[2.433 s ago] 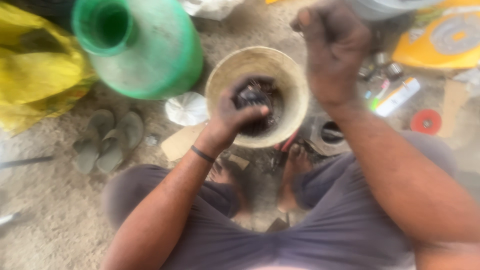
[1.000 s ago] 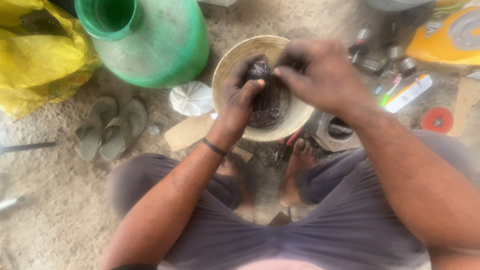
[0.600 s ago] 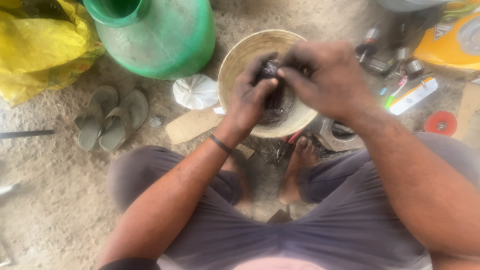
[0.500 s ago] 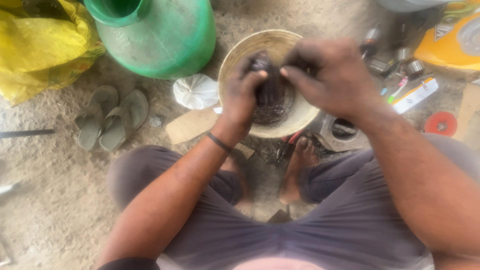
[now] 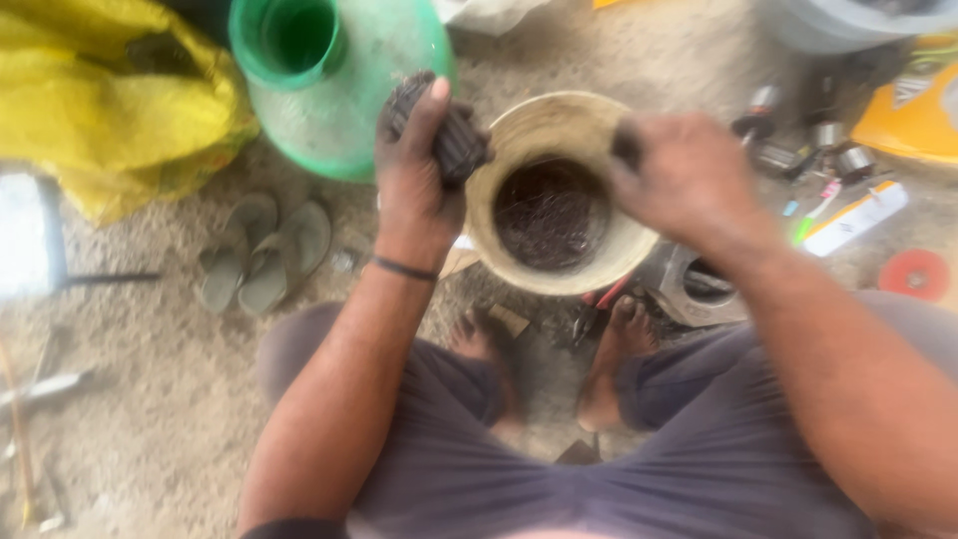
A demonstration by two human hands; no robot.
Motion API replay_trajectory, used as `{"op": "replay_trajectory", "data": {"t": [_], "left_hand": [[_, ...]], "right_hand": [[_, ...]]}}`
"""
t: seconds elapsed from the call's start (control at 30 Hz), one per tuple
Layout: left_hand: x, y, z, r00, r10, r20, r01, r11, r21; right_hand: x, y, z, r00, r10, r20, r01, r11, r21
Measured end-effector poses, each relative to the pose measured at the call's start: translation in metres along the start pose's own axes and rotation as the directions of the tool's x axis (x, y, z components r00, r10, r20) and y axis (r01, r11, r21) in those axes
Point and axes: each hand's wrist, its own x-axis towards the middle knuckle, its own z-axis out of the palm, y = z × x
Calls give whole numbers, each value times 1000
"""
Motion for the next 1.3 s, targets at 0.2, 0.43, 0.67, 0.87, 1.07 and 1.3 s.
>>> {"op": "replay_trajectory", "data": {"t": [0.2, 0.43, 0.67, 0.87, 1.07, 1.3], "left_hand": [[-22, -12, 10, 998, -44, 43, 42, 998, 48], [-32, -13, 15, 986, -87, 144, 90, 996, -17], [-26, -12, 13, 967, -142, 210, 167, 980, -106], [-27, -10, 8, 952, -189, 241, 205, 978, -46], [-34, -21, 24, 879, -208, 429, 73, 948, 311], [-46, -25, 27, 842, -261, 472, 178, 961, 214]], "right_hand": [[-10, -10, 24, 979, -135, -155, 200, 791, 578], [3, -32, 54, 849, -367, -379, 519, 711, 474], [-1, -19, 53, 901, -314, -299, 433, 609, 664], [1, -6, 34, 897, -171, -408, 435, 513, 740], [11, 10, 34, 710, -197, -676, 697, 333, 635], [19, 22, 24, 678, -9, -735, 703, 302, 644]]}}
